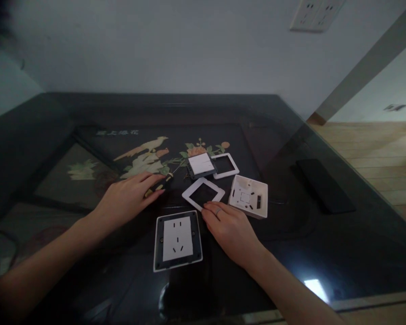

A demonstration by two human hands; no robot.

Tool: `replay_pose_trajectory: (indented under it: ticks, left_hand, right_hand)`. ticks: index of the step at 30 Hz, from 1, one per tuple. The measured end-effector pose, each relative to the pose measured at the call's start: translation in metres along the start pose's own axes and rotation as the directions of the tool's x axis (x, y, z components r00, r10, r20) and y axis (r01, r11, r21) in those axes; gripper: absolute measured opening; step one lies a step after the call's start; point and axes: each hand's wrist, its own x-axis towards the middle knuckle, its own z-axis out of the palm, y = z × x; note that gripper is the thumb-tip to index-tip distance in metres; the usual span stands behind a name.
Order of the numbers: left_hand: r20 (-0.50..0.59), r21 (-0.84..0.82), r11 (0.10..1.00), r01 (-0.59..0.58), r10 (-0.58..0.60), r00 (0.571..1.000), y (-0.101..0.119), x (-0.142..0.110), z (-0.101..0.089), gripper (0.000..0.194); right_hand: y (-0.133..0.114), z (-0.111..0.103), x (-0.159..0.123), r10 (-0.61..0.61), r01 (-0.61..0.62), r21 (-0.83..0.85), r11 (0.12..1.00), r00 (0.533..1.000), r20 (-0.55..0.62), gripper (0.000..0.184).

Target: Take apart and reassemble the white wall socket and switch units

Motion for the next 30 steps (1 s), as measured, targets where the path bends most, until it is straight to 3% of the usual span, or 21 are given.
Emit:
replay_pose_trajectory:
  ticks: [8,10,12,15,17,20,23,26,30]
  left_hand:
    - [0.008,-0.021,1.000,0.010,-0.009,1.000,-0.006,0.000,-0.002,0.030]
    - [0.009,-0.018,1.000,0.004,-0.004,1.000,-0.007,0.001,-0.002,0.031]
    - [0.008,-0.015,1.000,0.003,-0.003,1.000,-0.006,0.001,-0.001,0.032]
    - [0.022,-0.011,1.000,0.021,-0.021,1.000,-0.005,0.002,0.001,0.033]
    - [0.038,-0.004,0.999,0.037,-0.037,0.999,-0.005,0.003,0.002,0.033]
    - [0.057,0.005,0.999,0.047,-0.047,0.997,-0.004,0.003,0.002,0.034]
    - [0.072,0.024,0.998,0.051,-0.052,0.996,-0.004,0.002,0.000,0.035]
    - [0.077,0.032,0.998,0.056,-0.058,0.995,-0.006,0.001,-0.002,0.035]
    - [0.065,0.057,0.998,0.038,-0.042,0.997,-0.012,0.000,-0.001,0.035]
  right_hand:
    - [0.007,-0.024,0.004,0.123,-0.118,0.038,0.992,0.976,-0.179,0.017]
    - [0.009,-0.029,0.003,0.235,-0.214,0.113,0.970,0.944,-0.232,0.015]
    - [0.010,-0.033,0.003,0.390,-0.339,0.214,0.916,0.878,-0.278,0.013]
    - [0.013,-0.038,0.002,0.630,-0.505,0.402,0.764,0.719,-0.295,0.010]
    - [0.016,-0.038,0.003,0.750,-0.550,0.548,0.630,0.614,-0.246,0.008]
    - [0.022,-0.035,0.003,0.845,-0.544,0.716,0.438,0.522,-0.120,0.007]
    - [0.025,-0.031,0.004,0.882,-0.488,0.837,0.250,0.471,0.011,0.010]
    - [0.024,-0.029,0.006,0.884,-0.402,0.913,0.074,0.450,0.126,0.013]
    - [0.019,-0.030,0.010,0.867,-0.378,0.926,-0.018,0.456,0.203,0.015]
